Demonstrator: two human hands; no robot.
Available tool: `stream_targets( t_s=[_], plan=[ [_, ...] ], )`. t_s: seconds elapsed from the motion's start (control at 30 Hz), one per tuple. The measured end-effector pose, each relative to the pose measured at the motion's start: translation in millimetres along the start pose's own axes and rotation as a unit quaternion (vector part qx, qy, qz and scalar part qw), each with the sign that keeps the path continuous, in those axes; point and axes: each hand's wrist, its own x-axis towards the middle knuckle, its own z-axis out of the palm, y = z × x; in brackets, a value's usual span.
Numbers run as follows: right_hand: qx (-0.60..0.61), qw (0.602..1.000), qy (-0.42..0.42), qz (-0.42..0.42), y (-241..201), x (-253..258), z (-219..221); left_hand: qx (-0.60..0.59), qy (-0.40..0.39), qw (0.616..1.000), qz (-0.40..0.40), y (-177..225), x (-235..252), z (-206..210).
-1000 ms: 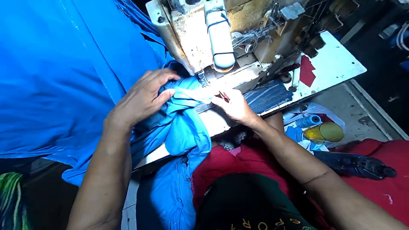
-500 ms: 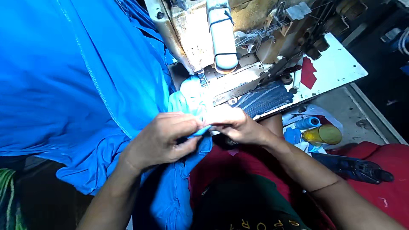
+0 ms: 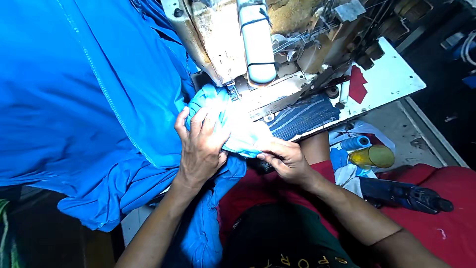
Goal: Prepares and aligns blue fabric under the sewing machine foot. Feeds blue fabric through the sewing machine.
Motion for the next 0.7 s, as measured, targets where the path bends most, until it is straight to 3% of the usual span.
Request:
stream_targets(
  t_s=[0.23, 0.43, 0.7],
  plan=[
    [-0.015, 0.998, 0.043, 0.039, 9, 21, 5, -0.029, 0.007, 0.999, -0.019, -13, 20, 7],
    [0.014, 0.998, 0.05, 0.024, 23, 55, 12, -0.046, 0.027, 0.997, -0.046, -36, 33, 10],
    [-0.011, 0.996, 0.055, 0.076, 18, 62, 13, -0.141, 0.029, 0.987, -0.076, -39, 20, 9]
  ],
)
